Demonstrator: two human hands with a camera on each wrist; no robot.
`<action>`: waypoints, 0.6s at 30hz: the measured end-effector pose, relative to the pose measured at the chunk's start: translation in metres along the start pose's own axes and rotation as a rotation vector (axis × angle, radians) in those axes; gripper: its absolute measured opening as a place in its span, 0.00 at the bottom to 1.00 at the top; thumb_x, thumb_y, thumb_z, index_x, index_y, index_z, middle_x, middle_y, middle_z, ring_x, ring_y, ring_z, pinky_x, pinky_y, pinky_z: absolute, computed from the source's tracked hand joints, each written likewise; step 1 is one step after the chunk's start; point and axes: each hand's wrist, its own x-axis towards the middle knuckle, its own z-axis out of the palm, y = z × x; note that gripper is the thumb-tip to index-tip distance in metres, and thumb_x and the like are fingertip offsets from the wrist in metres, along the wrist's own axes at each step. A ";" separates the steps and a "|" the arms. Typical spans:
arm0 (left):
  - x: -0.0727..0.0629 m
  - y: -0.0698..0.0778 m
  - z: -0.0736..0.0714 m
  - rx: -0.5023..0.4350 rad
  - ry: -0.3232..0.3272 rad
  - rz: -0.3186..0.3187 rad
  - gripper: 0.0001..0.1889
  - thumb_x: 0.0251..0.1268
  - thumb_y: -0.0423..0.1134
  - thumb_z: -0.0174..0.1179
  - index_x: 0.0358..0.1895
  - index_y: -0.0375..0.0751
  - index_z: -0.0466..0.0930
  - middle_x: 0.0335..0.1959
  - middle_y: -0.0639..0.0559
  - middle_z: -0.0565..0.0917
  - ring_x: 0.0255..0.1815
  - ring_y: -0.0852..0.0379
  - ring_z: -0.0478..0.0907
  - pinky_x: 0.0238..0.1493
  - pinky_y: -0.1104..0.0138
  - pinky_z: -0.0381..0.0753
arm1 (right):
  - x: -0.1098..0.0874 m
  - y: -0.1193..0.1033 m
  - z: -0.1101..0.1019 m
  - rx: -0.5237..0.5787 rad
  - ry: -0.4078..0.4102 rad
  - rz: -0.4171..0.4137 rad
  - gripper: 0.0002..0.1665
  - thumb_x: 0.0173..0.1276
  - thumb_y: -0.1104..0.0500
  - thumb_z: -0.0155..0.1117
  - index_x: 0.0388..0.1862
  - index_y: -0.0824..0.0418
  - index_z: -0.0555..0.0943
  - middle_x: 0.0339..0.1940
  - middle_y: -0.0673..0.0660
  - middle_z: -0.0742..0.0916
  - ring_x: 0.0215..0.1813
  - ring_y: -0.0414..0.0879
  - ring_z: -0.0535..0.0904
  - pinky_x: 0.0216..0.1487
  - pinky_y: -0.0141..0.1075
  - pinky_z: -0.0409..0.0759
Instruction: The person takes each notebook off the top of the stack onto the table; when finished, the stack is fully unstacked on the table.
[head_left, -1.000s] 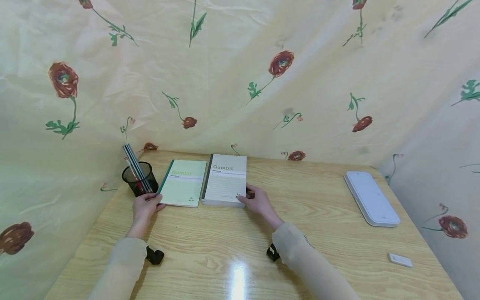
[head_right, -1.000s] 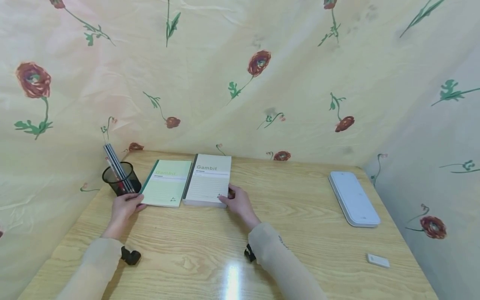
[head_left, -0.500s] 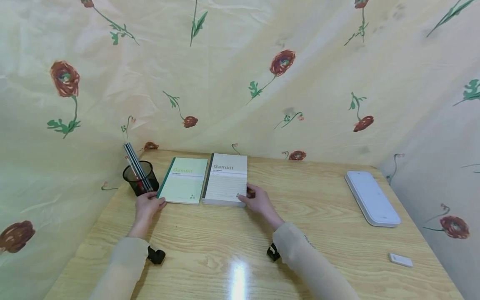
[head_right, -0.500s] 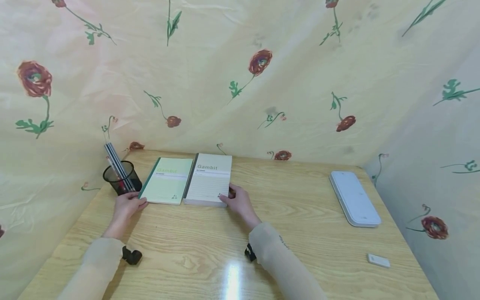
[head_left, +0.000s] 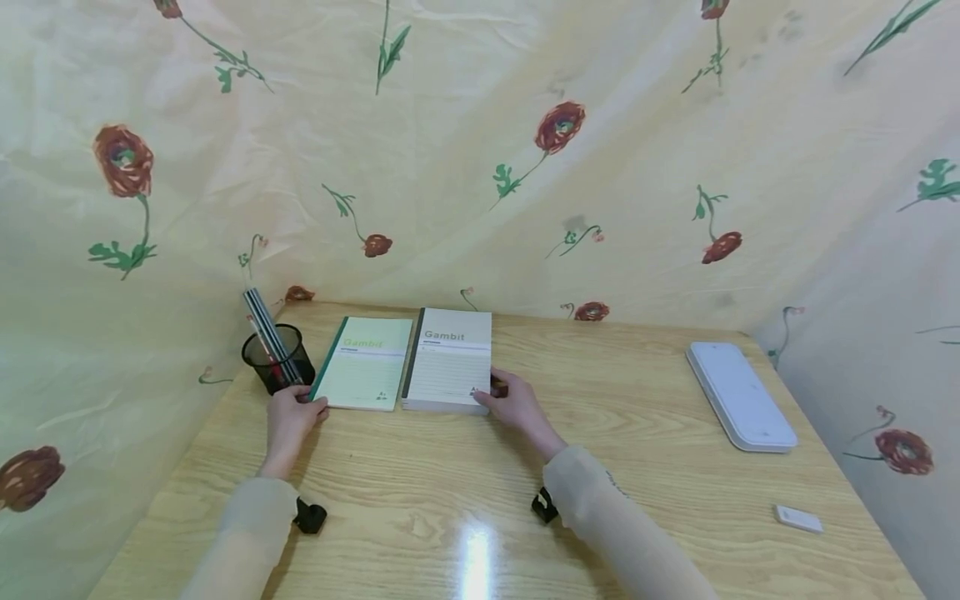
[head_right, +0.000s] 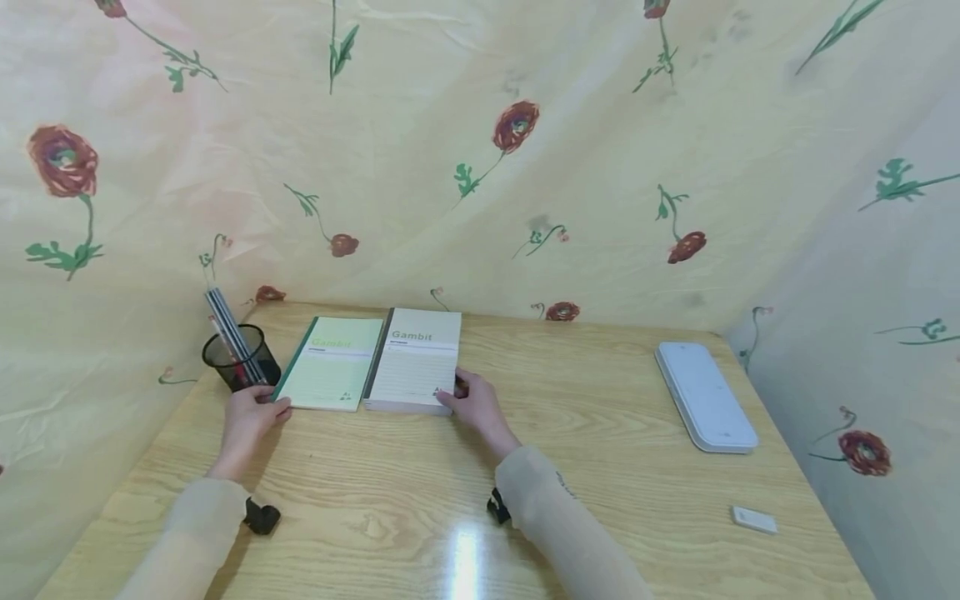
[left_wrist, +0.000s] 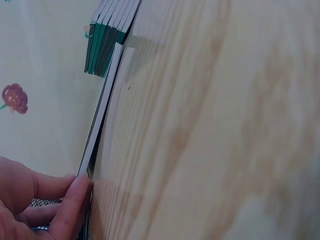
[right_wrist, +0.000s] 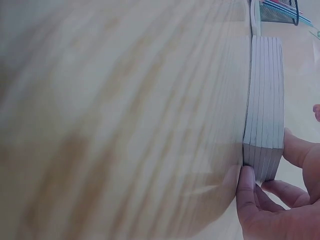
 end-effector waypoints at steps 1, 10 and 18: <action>0.000 0.000 0.000 0.002 0.003 0.001 0.23 0.68 0.27 0.58 0.62 0.16 0.68 0.50 0.26 0.74 0.27 0.63 0.81 0.29 0.74 0.81 | 0.000 0.000 0.000 0.002 -0.002 0.003 0.33 0.69 0.59 0.68 0.70 0.67 0.72 0.56 0.63 0.84 0.49 0.51 0.81 0.42 0.37 0.80; -0.006 0.002 0.000 0.057 0.030 0.020 0.23 0.68 0.28 0.58 0.62 0.17 0.69 0.51 0.27 0.74 0.36 0.51 0.83 0.30 0.75 0.79 | 0.000 -0.001 0.001 0.015 -0.001 0.011 0.32 0.69 0.59 0.69 0.70 0.67 0.72 0.54 0.64 0.84 0.49 0.51 0.80 0.42 0.37 0.80; -0.008 0.001 -0.003 0.104 0.039 0.067 0.22 0.67 0.29 0.59 0.59 0.16 0.71 0.48 0.25 0.77 0.33 0.51 0.84 0.29 0.72 0.79 | 0.000 -0.002 0.002 0.023 0.011 0.007 0.31 0.68 0.60 0.69 0.68 0.66 0.74 0.49 0.62 0.85 0.46 0.50 0.80 0.39 0.35 0.79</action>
